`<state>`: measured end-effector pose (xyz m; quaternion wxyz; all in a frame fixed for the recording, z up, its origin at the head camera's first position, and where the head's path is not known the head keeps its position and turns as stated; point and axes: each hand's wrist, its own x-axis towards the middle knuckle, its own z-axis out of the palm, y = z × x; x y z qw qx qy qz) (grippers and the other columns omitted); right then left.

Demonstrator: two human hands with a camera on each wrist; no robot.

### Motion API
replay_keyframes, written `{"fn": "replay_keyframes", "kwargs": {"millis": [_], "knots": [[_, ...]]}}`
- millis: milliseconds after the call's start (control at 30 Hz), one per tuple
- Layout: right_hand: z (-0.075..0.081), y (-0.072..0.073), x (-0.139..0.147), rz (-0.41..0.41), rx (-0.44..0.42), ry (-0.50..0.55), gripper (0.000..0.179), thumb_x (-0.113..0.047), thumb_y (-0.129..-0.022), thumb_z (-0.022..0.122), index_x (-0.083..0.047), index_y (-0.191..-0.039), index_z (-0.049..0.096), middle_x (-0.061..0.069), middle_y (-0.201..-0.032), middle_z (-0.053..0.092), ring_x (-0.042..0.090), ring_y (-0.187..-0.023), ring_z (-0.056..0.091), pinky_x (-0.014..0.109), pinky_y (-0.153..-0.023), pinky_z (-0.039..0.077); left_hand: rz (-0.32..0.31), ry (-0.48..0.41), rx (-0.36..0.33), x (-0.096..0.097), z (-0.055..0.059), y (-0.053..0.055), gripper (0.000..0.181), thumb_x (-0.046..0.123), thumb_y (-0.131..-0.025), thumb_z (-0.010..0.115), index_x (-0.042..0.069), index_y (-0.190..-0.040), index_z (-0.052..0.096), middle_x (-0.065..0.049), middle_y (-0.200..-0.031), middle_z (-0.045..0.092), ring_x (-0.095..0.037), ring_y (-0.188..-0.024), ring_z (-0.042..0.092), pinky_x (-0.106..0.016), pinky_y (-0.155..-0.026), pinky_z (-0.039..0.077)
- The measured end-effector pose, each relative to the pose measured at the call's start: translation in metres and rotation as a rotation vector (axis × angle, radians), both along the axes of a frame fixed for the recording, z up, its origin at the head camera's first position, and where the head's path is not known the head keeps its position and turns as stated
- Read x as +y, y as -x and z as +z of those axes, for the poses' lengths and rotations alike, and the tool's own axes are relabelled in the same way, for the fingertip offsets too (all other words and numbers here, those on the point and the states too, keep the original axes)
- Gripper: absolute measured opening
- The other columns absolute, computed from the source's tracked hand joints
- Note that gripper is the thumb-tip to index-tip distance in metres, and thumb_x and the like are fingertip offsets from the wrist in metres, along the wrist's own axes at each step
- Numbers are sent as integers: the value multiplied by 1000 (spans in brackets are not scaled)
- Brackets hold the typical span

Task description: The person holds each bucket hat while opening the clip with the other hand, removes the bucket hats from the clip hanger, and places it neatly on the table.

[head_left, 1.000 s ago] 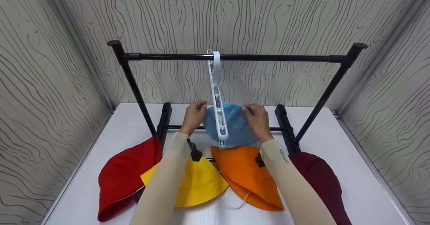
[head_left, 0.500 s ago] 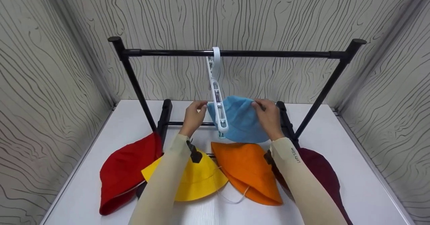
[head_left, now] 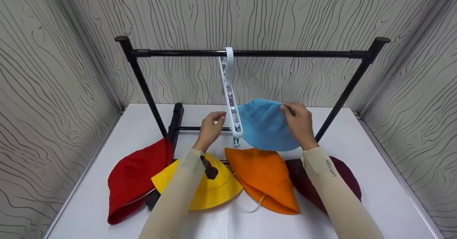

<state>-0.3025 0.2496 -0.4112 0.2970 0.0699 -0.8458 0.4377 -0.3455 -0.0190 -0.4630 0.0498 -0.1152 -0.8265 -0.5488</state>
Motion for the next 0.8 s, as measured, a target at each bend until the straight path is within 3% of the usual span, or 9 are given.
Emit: {"fn": "replay_keyframes", "kwargs": {"millis": [233, 333, 600, 800], "knots": [[5, -11, 17, -33, 42, -35, 23, -17, -94, 62, -1, -108, 71, 13, -105, 69, 22, -99, 63, 16, -84, 44, -37, 1, 5, 5, -8, -9, 30, 16, -100, 48, 5, -125, 60, -11, -125, 62, -24, -114, 57, -38, -98, 48], [6, -15, 24, -54, 40, -24, 24, -19, -94, 62, -3, -108, 71, 10, -105, 70, 16, -98, 63, 9, -83, 42, -45, -1, -30, 6, -11, -12, 30, 18, -101, 48, 7, -126, 60, -9, -126, 61, -22, -115, 57, -37, -100, 48], [9, -22, 41, -97, 68, -11, 23, -17, -93, 64, -1, -107, 72, 11, -103, 70, -5, -84, 56, 5, -72, 43, -39, -28, -145, 9, -16, -22, 32, 22, -100, 50, 10, -128, 58, -6, -125, 61, -23, -123, 53, -45, -110, 38], [9, -29, 53, -106, 100, -18, 22, -17, -93, 64, -2, -107, 72, 10, -101, 70, -7, -81, 55, 5, -68, 42, -53, -11, -143, 10, -21, -30, 31, 22, -100, 51, 10, -128, 59, -7, -125, 61, -25, -123, 52, -47, -111, 37]]}}
